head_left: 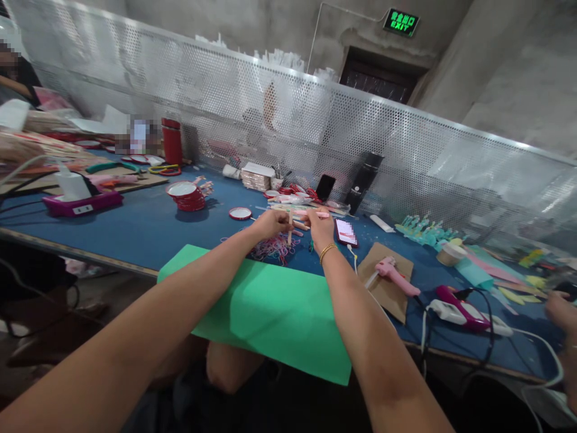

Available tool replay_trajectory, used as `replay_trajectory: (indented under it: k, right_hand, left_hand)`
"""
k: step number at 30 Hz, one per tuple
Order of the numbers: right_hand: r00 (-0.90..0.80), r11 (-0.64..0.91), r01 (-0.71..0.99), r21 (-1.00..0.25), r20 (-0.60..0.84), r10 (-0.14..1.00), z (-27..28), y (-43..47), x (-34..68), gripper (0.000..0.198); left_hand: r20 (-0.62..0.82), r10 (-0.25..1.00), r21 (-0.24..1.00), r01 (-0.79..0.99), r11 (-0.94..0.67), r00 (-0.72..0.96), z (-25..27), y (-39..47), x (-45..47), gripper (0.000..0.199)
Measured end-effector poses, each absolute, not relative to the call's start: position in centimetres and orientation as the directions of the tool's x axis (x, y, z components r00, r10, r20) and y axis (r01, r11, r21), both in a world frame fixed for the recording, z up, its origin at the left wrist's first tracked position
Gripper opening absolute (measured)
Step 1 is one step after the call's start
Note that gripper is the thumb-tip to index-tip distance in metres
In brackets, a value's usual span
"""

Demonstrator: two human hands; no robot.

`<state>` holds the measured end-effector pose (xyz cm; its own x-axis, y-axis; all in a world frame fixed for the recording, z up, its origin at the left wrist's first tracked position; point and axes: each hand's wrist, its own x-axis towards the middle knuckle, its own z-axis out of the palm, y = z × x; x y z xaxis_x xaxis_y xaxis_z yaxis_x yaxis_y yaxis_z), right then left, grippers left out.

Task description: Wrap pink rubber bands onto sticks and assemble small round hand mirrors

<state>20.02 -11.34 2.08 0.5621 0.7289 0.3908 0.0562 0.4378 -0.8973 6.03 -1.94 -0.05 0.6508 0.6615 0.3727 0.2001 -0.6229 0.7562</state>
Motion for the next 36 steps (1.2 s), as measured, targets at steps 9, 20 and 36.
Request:
replay_trajectory:
  k: [9,20,36]
  right_hand:
    - [0.546,0.445,0.019,-0.895,0.382,0.745,2.27,-11.54,19.80,0.016]
    - [0.536,0.442,0.022,-0.897,0.384,0.752,2.29,-11.58,19.77,0.016]
    - [0.569,0.443,0.051,-0.895,0.391,0.724,2.19,-11.36,20.30,0.016]
  left_hand:
    - [0.350,0.672,0.768,0.211,-0.605,0.653,0.13,-2.11,6.05,0.022]
    - [0.358,0.657,0.774,0.184,-0.606,0.663,0.01,-2.12,6.07,0.024]
    - [0.349,0.667,0.777,0.194,-0.599,0.659,0.37,-2.50,6.01,0.023]
